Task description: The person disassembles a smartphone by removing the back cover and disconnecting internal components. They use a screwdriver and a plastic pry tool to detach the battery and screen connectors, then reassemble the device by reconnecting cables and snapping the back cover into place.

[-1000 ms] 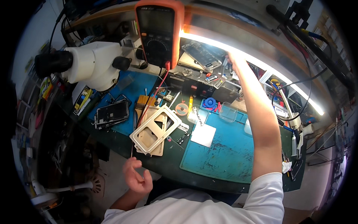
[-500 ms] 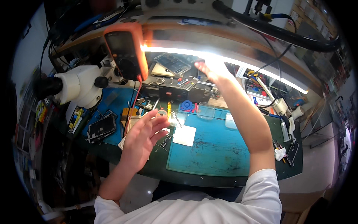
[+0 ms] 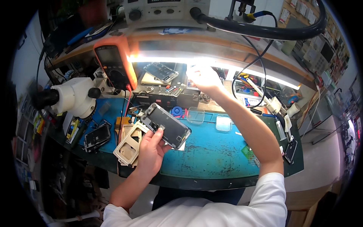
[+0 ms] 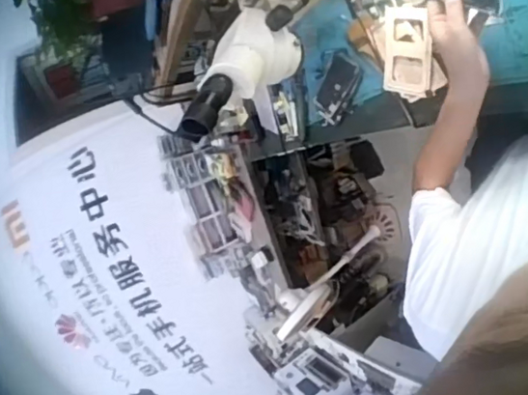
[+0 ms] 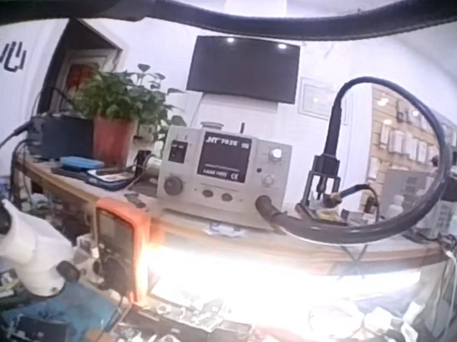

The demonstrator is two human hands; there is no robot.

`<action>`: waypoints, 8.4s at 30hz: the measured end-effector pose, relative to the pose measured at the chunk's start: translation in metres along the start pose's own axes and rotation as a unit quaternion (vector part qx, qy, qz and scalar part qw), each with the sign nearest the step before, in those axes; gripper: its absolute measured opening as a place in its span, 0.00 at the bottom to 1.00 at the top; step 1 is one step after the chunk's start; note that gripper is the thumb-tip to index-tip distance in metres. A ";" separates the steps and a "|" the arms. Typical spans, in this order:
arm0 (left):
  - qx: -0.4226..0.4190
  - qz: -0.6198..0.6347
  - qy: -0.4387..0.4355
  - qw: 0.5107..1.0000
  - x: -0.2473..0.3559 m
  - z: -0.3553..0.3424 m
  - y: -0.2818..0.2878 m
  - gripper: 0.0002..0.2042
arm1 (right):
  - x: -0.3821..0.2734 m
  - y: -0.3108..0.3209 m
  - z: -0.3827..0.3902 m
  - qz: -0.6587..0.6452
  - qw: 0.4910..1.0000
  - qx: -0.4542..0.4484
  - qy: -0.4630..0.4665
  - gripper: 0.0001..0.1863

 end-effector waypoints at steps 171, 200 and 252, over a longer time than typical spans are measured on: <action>-0.175 -0.262 0.035 0.948 -0.029 -0.040 -0.027 0.29 | 0.001 0.072 0.227 -0.186 0.974 -0.022 -0.130 0.15; 0.285 -0.732 -0.085 0.613 0.205 0.124 0.225 0.42 | 0.085 -0.032 -0.095 0.110 0.992 0.041 -0.042 0.21; 0.370 -0.492 -0.265 0.742 0.191 0.236 0.304 0.49 | -0.145 -0.279 0.043 0.028 0.902 -0.379 0.206 0.39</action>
Point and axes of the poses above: each hand's wrist, its own z-axis away from the middle knuckle, its own y-axis out of the back of the hand, x = y × z, the point moved 3 cm from there along -z, towards the middle knuckle, and after that the axes turned 14 degrees about y, right-handed, at the moved point
